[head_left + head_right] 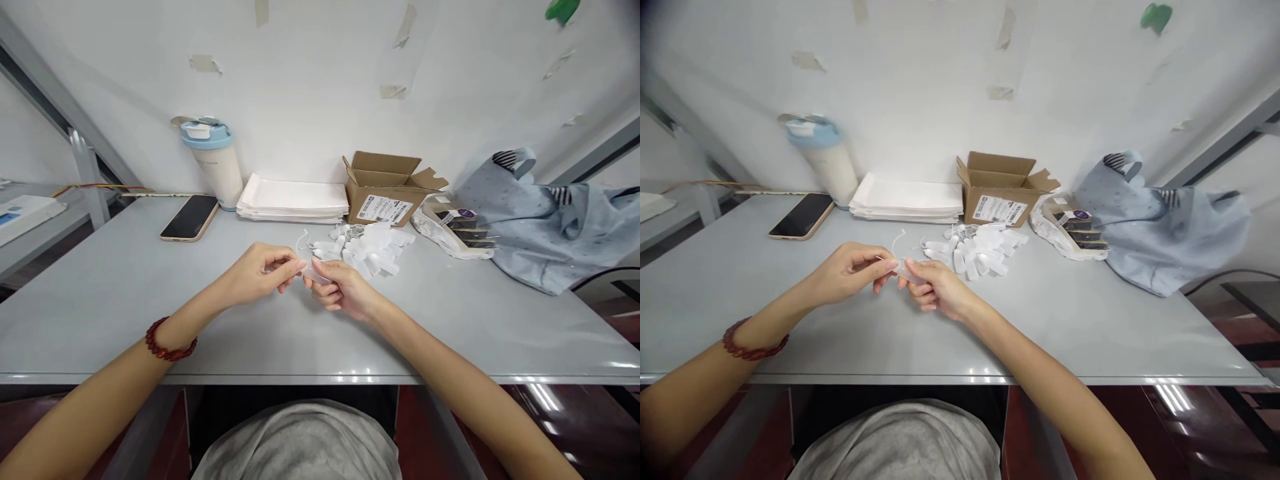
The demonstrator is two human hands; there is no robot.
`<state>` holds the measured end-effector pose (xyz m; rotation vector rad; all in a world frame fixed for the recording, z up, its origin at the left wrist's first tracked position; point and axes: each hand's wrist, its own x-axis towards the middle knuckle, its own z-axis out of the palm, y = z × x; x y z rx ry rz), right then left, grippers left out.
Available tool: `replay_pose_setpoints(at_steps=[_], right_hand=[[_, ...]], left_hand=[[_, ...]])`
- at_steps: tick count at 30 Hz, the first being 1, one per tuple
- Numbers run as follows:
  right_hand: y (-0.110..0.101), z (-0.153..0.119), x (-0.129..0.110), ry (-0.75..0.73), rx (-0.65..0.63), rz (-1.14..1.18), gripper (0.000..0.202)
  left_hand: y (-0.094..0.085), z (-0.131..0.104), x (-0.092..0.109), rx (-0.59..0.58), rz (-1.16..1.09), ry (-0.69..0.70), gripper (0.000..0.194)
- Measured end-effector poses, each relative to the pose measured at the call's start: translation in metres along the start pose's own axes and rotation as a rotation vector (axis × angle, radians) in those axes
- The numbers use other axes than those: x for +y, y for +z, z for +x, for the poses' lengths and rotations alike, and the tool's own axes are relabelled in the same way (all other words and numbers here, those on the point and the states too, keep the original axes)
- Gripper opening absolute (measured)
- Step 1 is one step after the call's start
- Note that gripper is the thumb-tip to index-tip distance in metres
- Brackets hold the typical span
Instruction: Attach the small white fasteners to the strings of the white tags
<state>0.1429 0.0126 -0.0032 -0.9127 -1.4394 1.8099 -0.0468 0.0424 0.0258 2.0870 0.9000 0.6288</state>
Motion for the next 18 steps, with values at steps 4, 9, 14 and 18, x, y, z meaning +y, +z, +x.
replay_pose_setpoints(at_steps=[4,9,14,18], right_hand=[[0.002,0.001,0.007,-0.379,0.311,-0.756,0.036],[-0.005,0.005,0.018,-0.677,0.438,-1.311,0.024],[-0.01,0.005,0.015,-0.679,0.378,-1.26,0.024],[-0.008,0.002,0.006,-0.46,0.302,-0.914,0.024]], left_hand=[[0.002,0.003,-0.008,0.039,-0.033,-0.053,0.037],[0.002,0.004,-0.007,-0.006,-0.108,-0.055,0.038],[0.004,0.003,-0.006,-0.022,-0.036,-0.054,0.033],[0.008,0.003,-0.011,-0.027,-0.003,-0.029,0.033]])
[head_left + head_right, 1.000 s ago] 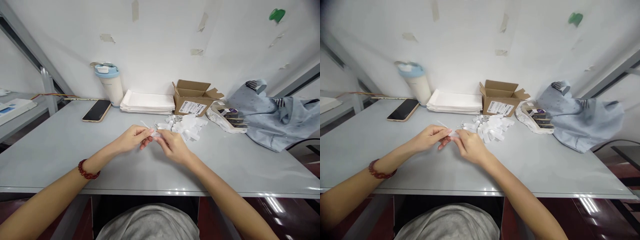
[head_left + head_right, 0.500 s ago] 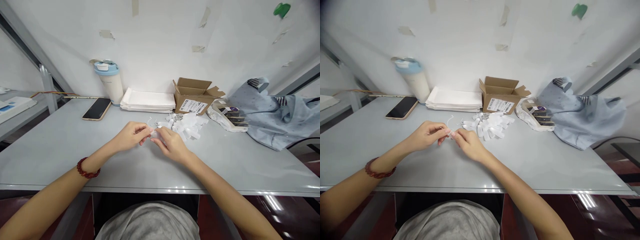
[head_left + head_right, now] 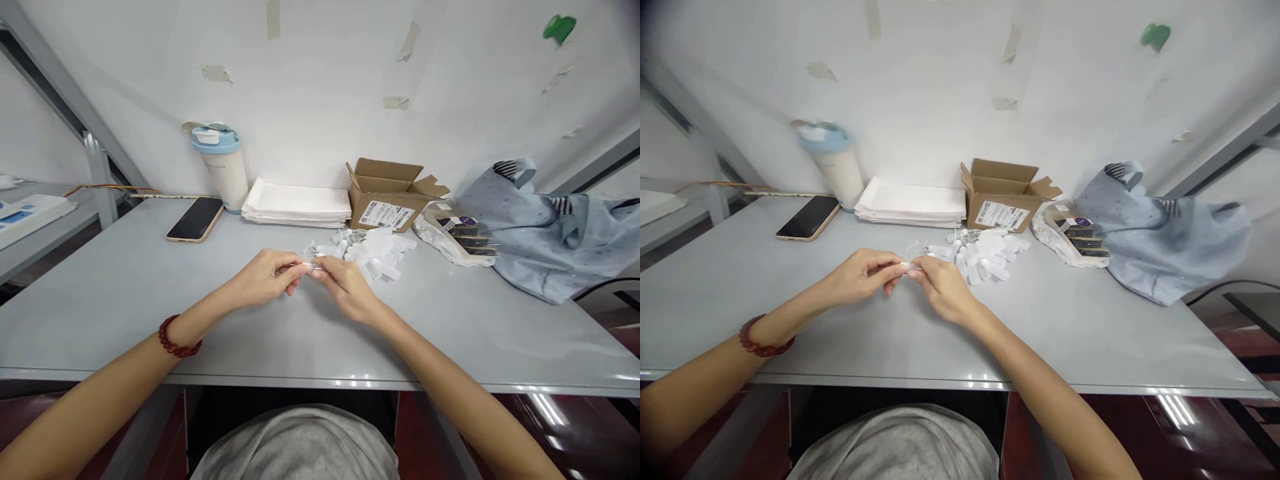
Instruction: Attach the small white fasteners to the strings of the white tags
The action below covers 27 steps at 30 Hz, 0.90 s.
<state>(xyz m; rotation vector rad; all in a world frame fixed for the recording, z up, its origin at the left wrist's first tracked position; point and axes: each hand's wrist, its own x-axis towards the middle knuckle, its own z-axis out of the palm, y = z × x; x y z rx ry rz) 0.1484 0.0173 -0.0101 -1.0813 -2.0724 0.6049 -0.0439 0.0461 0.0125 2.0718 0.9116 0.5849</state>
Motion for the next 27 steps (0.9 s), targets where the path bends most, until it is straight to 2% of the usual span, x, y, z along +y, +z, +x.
replay_pose_setpoints(at_steps=[6,10,14,19,21,27], right_hand=[[-0.004,0.003,-0.004,0.341,-0.089,0.612,0.039],[-0.006,0.004,-0.006,0.446,-0.042,0.924,0.043],[-0.009,0.006,-0.007,0.516,0.005,1.062,0.043],[-0.01,0.006,-0.007,0.542,0.003,1.169,0.04],[-0.011,0.006,-0.007,0.556,0.01,1.176,0.04],[-0.01,0.008,-0.006,0.576,0.098,1.116,0.042]], left_hand=[[0.0,0.002,-0.002,0.057,0.006,0.005,0.036],[-0.004,0.005,-0.001,0.122,-0.15,-0.088,0.043],[-0.005,0.008,-0.001,0.126,-0.283,-0.122,0.039],[-0.003,0.006,0.001,-0.106,-0.279,-0.108,0.035],[-0.002,0.006,0.002,-0.15,-0.248,-0.098,0.032],[-0.009,0.006,0.002,-0.012,-0.223,-0.072,0.034]])
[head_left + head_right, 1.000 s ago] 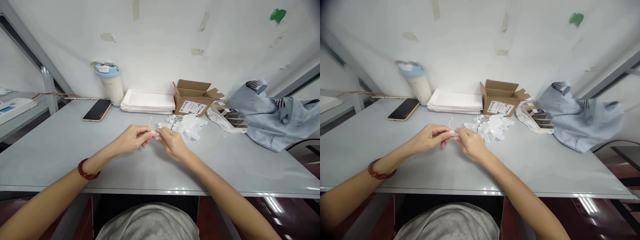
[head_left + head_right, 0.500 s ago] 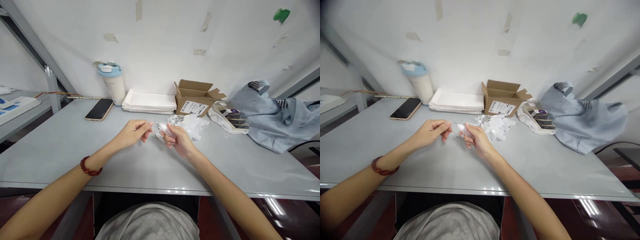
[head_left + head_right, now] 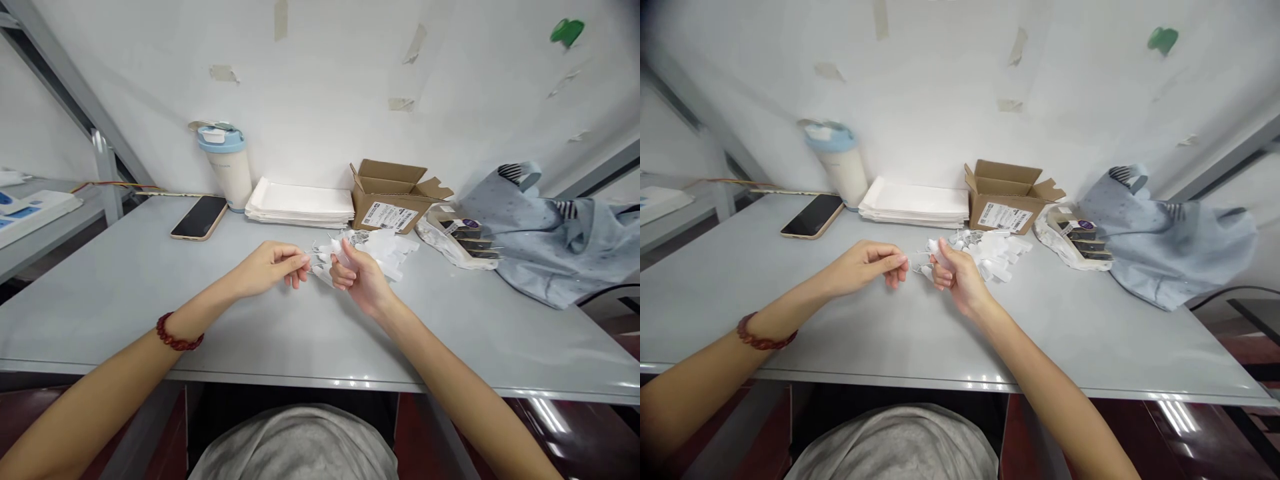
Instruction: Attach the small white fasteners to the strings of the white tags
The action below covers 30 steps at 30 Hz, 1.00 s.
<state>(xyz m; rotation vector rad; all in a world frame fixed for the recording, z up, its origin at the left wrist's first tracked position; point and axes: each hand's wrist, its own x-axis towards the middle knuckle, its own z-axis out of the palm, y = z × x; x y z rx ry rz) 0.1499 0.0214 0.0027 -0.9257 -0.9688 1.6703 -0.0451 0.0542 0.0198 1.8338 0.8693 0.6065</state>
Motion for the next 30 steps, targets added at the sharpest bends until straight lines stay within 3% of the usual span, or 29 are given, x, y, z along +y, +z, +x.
replay_pose_setpoints(at_steps=[5,9,12,21,30], right_hand=[[0.0,0.002,0.004,-0.13,0.15,-0.141,0.045],[0.0,0.001,0.004,-0.278,0.173,-0.322,0.042],[0.001,-0.001,0.006,-0.379,0.158,-0.423,0.037],[0.006,-0.01,0.012,-0.494,0.187,-0.663,0.025],[0.008,-0.01,0.011,-0.549,0.223,-0.755,0.024]], left_hand=[[-0.008,-0.006,0.007,0.163,0.087,0.062,0.031],[-0.01,-0.008,0.009,0.263,0.15,0.071,0.026],[-0.011,-0.006,0.006,0.291,0.105,0.05,0.022],[-0.009,-0.004,0.009,0.332,-0.088,0.04,0.025],[-0.011,-0.005,0.004,0.383,-0.069,0.093,0.025]])
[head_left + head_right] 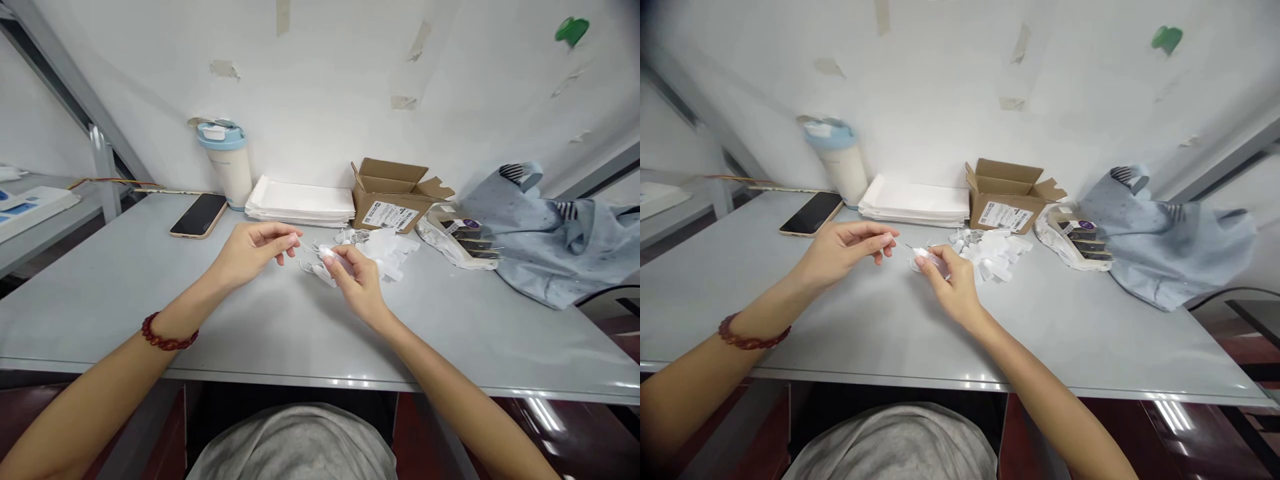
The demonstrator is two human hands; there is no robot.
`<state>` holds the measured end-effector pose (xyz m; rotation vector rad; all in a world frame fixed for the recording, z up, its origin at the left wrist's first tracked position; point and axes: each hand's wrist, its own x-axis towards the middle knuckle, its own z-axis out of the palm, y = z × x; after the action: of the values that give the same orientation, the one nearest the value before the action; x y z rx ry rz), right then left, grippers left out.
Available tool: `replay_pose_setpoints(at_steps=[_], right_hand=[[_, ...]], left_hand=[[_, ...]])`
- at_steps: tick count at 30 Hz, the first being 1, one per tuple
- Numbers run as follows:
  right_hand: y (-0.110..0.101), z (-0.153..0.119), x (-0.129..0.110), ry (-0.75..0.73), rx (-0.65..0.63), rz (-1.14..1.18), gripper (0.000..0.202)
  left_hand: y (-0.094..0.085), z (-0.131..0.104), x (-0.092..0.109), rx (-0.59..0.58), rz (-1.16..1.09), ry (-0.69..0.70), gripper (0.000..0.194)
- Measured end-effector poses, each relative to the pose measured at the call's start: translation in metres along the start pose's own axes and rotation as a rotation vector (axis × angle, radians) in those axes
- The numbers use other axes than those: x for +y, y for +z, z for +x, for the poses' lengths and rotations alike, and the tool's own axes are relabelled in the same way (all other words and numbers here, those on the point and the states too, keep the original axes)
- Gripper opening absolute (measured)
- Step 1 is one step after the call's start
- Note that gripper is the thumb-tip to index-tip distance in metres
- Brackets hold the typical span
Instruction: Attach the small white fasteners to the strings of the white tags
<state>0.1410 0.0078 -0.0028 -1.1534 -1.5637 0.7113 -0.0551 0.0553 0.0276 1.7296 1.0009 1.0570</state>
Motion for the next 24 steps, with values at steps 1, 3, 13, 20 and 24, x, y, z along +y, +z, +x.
replay_pose_setpoints(at_steps=[1,3,13,20,24], right_hand=[[0.0003,0.0002,0.0003,-0.001,0.005,-0.008,0.024],[0.0011,0.0007,0.0009,-0.012,0.008,-0.024,0.023],[0.0022,-0.001,0.0006,-0.046,0.01,-0.08,0.021],[0.0027,-0.0012,0.0004,-0.046,-0.011,-0.083,0.022],[0.0028,-0.0014,0.0006,-0.04,-0.006,-0.078,0.022]], left_hand=[[-0.0004,-0.0002,0.0,-0.005,0.004,0.013,0.024],[-0.0004,-0.0008,0.0003,-0.047,0.027,0.038,0.023],[0.0064,-0.0048,-0.0012,-0.124,0.042,0.084,0.02],[0.0063,-0.0049,0.0014,-0.133,0.018,0.063,0.019],[0.0061,-0.0051,0.0018,-0.138,0.012,0.062,0.019]])
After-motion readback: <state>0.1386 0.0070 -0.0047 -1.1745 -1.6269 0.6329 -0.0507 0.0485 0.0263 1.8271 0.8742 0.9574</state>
